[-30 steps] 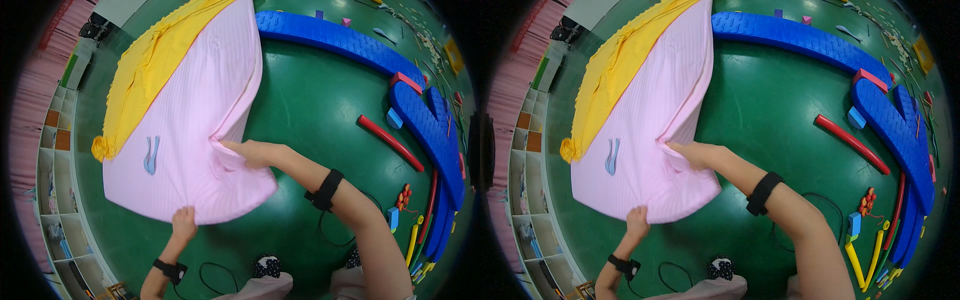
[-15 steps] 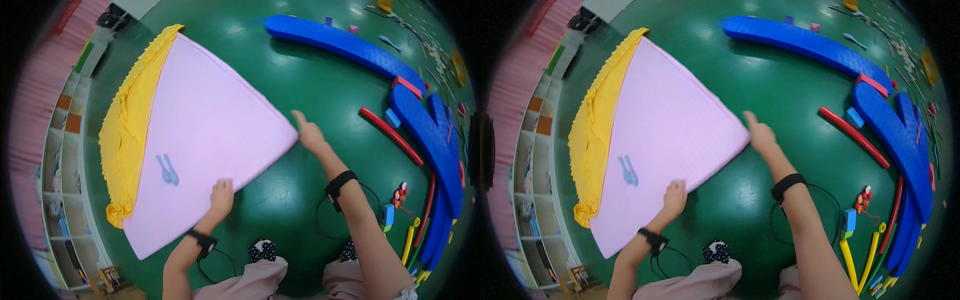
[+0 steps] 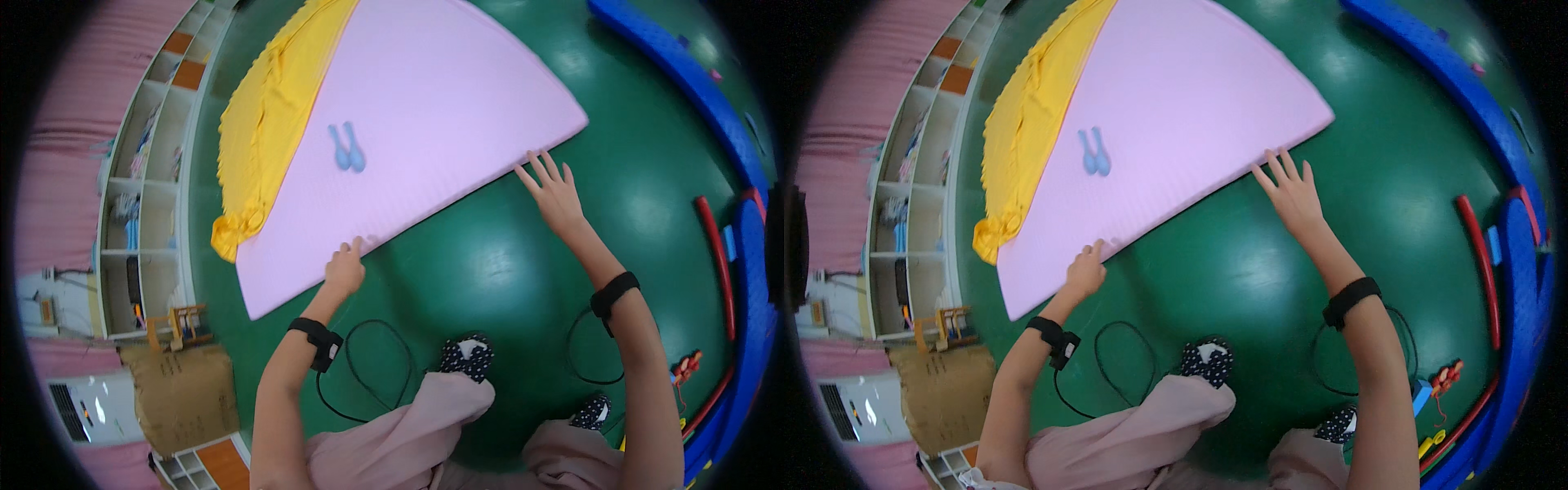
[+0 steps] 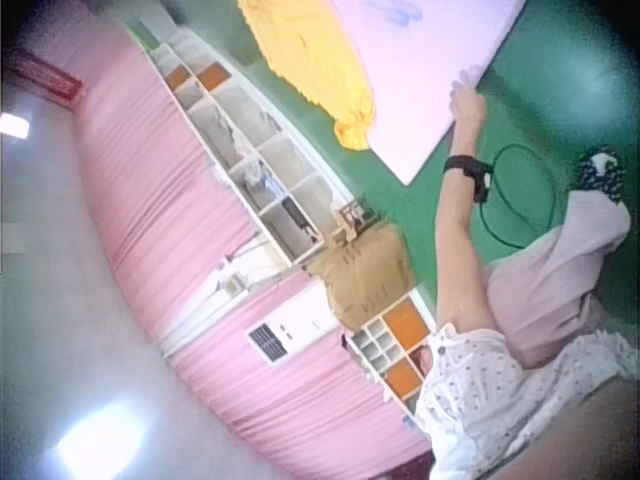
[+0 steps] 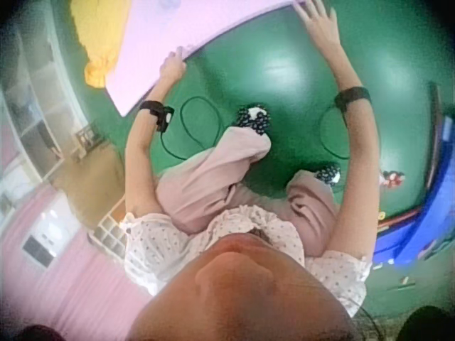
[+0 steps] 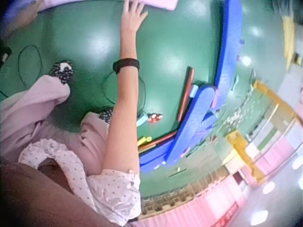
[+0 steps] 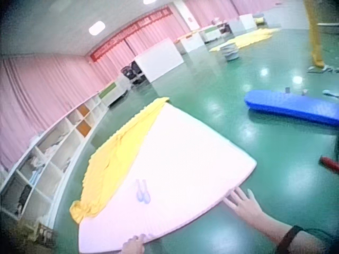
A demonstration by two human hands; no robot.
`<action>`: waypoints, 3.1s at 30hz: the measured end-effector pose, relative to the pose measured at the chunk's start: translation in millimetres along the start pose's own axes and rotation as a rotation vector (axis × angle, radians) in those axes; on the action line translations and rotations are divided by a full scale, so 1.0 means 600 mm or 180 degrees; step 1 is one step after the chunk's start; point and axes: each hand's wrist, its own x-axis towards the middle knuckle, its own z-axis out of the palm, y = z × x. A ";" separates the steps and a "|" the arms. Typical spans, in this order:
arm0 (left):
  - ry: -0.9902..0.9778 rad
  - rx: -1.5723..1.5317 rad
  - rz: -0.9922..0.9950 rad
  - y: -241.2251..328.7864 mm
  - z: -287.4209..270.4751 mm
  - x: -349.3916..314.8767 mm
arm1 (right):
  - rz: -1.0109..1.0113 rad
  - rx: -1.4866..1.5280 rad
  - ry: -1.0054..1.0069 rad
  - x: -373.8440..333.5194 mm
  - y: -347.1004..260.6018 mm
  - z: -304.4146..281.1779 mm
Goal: Cleaning and organizing various objects in a large playroom, including placing a dustpan, moving basins, adjusting a mat, and picking up toys.
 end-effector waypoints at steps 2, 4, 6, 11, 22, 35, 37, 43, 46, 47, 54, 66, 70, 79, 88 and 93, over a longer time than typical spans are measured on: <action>0.0015 -0.0006 -0.0407 -0.074 0.015 -0.032 | -0.0472 0.0055 0.0064 0.032 -0.054 0.004; 0.0040 -0.0035 -0.0774 -0.120 0.034 -0.063 | -0.0633 0.0179 0.0069 0.053 -0.096 0.013; 0.0068 0.0035 -0.1038 -0.143 0.049 -0.087 | -0.0766 0.0256 0.0060 0.063 -0.119 0.025; 0.0650 0.0423 -0.0320 -0.180 0.044 -0.026 | -0.0730 0.0064 -0.0400 0.068 -0.078 0.041; 0.2139 -0.0782 -0.0144 0.025 -0.141 0.344 | -0.0222 0.0714 -0.0780 0.061 -0.040 0.004; 0.1772 -0.1889 -0.1654 -0.020 -0.030 0.396 | -0.0149 0.0542 -0.0808 0.083 -0.045 0.009; 0.1586 -0.2340 -0.1214 0.032 -0.017 0.341 | -0.0203 0.0330 -0.0784 0.067 -0.034 0.015; -0.1494 -0.3432 0.1305 0.218 -0.073 0.142 | -0.0371 0.0761 0.0379 0.001 -0.014 0.026; -0.2442 -0.3280 0.1708 0.288 -0.114 0.056 | -0.0414 0.0915 -0.1125 -0.045 -0.029 -0.027; -0.2613 -0.3069 0.1958 0.312 -0.111 0.048 | -0.0579 0.0741 -0.1310 -0.076 -0.018 -0.046; -0.2954 -0.3114 0.2345 0.447 -0.093 -0.051 | -0.0181 0.1063 -0.2470 -0.390 0.076 -0.226; -0.3503 -0.3566 0.1555 0.406 -0.050 -0.124 | 0.3524 -0.0027 -0.2163 -0.724 0.027 -0.275; -0.3468 -0.3127 0.2033 0.398 -0.053 -0.098 | 0.4194 -0.0074 -0.2399 -0.800 0.068 -0.263; -0.2879 -0.2267 0.1892 0.384 -0.038 -0.043 | 0.4453 0.0653 -0.3545 -0.811 0.181 -0.279; -0.2271 -0.2315 0.2102 0.354 -0.012 -0.037 | 0.4295 -0.0608 -0.1185 -0.737 0.213 -0.286; -0.2052 -0.2267 0.2174 0.330 0.005 -0.033 | 0.3995 -0.1137 0.0017 -0.779 0.214 -0.314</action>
